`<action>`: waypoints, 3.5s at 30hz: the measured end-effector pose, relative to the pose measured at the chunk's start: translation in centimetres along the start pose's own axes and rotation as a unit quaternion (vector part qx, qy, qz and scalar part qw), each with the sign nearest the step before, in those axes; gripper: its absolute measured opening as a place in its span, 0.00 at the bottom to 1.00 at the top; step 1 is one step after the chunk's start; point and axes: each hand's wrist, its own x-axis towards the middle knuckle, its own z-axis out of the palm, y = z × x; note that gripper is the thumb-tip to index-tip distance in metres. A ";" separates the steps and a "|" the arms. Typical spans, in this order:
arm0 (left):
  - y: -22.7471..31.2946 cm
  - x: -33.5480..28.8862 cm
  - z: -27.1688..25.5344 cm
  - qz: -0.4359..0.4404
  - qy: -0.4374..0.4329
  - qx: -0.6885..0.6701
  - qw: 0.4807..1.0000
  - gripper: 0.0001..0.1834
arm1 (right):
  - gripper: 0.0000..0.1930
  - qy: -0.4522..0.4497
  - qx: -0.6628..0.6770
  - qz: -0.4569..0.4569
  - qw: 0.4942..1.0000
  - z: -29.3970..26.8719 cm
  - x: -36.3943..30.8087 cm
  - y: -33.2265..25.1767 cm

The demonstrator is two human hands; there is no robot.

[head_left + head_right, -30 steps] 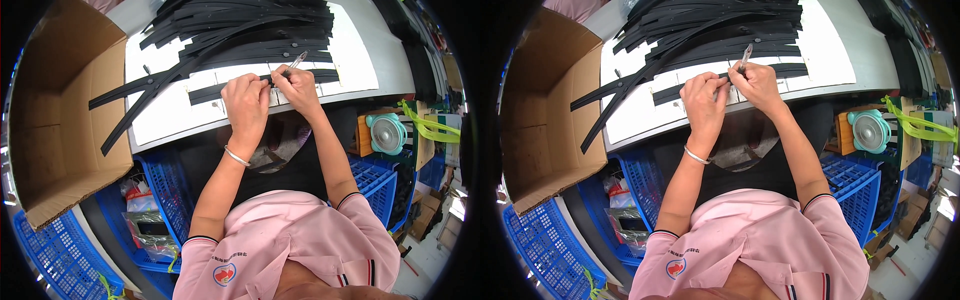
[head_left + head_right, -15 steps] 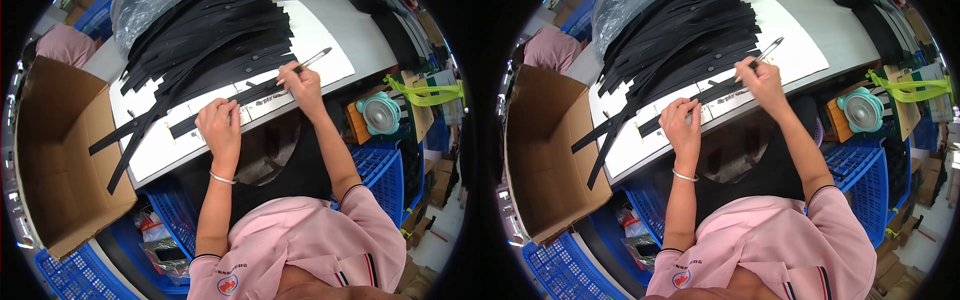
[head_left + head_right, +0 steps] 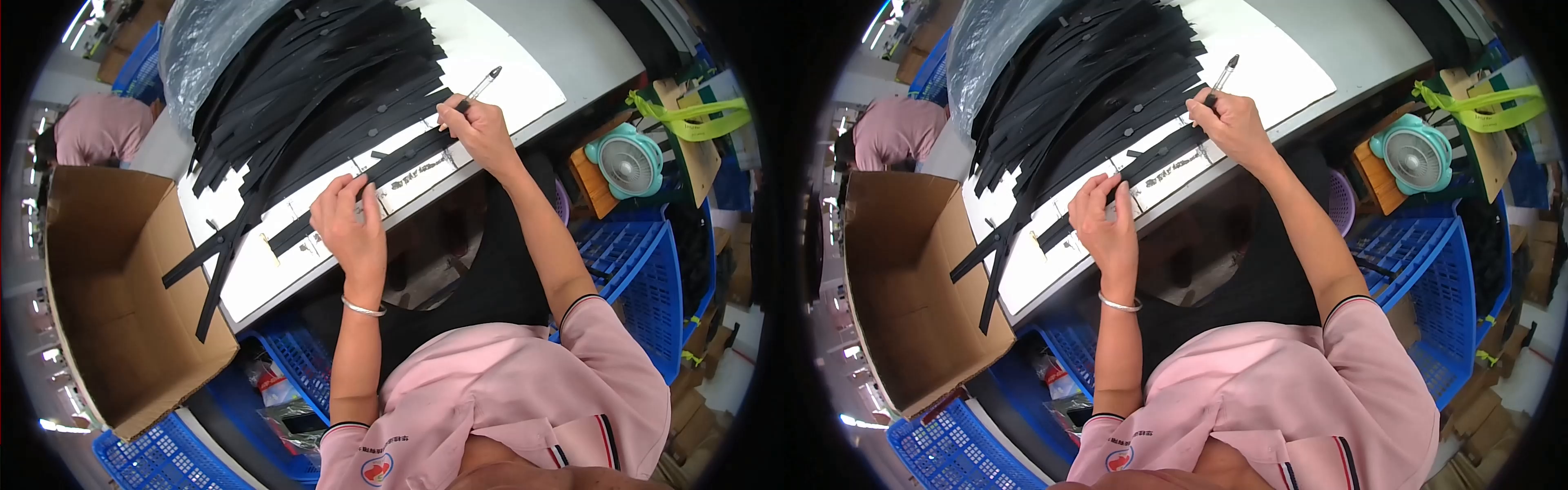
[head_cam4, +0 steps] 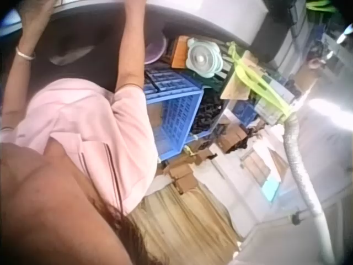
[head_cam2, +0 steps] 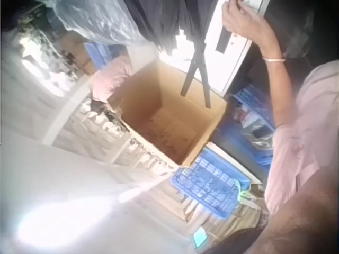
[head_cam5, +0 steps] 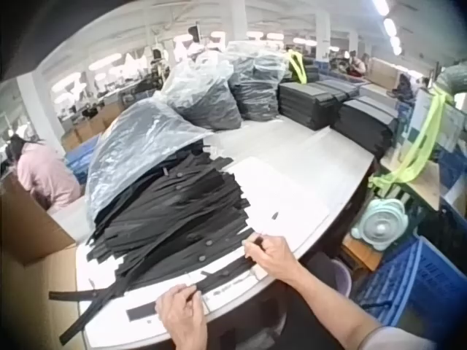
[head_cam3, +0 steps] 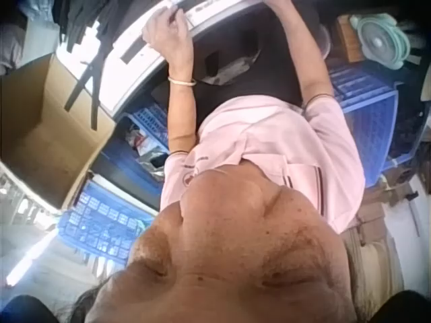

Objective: The person is marking long black straps with a pen and a template in a factory setting.

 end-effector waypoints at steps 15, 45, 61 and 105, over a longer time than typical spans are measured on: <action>2.8 2.6 6.3 0.092 -0.067 -0.066 0.991 0.06 | 0.13 -0.004 -0.068 -0.053 0.996 0.8 0.1 1.1; 1.9 2.2 5.7 0.083 -0.028 -0.132 0.987 0.08 | 0.10 -0.068 0.009 -0.016 0.997 -0.2 -0.7 0.2; -17.3 1.7 -13.7 -0.077 0.118 0.173 0.975 0.11 | 0.27 -0.064 -0.357 -0.236 0.902 2.3 0.7 -0.7; -4.1 -5.7 -5.5 -0.035 -0.123 0.173 0.977 0.37 | 0.17 0.036 -0.358 -0.245 0.900 -3.4 -5.5 2.7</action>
